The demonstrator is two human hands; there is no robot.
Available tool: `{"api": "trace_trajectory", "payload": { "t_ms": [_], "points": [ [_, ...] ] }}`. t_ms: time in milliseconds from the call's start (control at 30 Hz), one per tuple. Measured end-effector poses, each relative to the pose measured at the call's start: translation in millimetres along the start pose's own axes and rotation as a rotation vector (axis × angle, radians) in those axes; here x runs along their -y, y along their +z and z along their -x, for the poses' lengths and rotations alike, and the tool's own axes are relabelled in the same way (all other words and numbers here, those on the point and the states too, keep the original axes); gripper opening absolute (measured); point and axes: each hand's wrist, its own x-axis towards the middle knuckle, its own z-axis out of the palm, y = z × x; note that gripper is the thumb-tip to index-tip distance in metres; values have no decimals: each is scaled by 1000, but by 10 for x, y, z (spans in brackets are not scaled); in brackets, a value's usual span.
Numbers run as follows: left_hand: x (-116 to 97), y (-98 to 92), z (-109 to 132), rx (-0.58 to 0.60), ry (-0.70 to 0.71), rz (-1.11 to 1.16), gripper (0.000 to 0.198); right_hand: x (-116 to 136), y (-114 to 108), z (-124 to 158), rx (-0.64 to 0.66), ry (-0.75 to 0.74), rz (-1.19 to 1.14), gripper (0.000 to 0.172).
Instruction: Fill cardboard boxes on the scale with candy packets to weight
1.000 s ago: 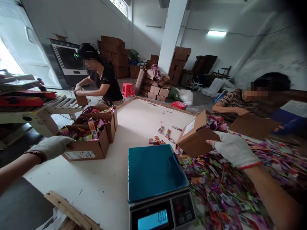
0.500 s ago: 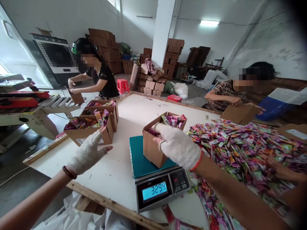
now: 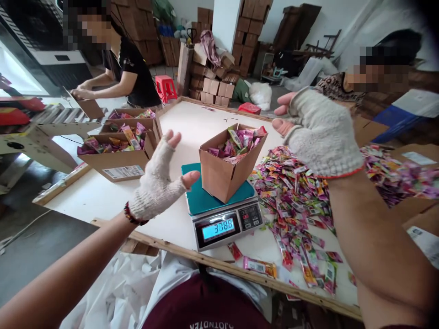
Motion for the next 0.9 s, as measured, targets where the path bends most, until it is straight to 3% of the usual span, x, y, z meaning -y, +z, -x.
{"api": "trace_trajectory", "payload": {
  "t_ms": [100,200,300,367,467,500,567,633,667,800,900],
  "points": [
    [-364,181,-251,-31,71,-52,84,-23,121,-4,4,3,-17,36],
    [-684,483,-484,-3,68,-187,88,-11,191,7,15,-14,-18,38],
    [-811,709,-636,148,86,-320,57,-24,174,52,-1,-35,-24,38],
    [-753,710,-679,274,160,-370,32,-105,108,114,-8,-13,-6,41],
    [-449,490,-698,362,309,-420,23,-402,-23,329,30,145,144,37],
    [-304,391,-705,357,353,-443,24,-541,-52,454,97,244,229,33],
    [-5,216,-731,348,408,-471,26,-836,-46,799,348,516,409,28],
    [231,108,-763,355,474,-468,27,-1095,73,1237,649,815,532,36],
    [305,82,-775,347,512,-459,27,-1198,173,1468,700,899,557,43],
    [293,79,-758,221,618,-427,30,-1447,647,2232,724,1022,617,54],
    [155,28,-617,127,506,-347,42,-1588,792,2493,699,1026,615,38]
  ]
}}
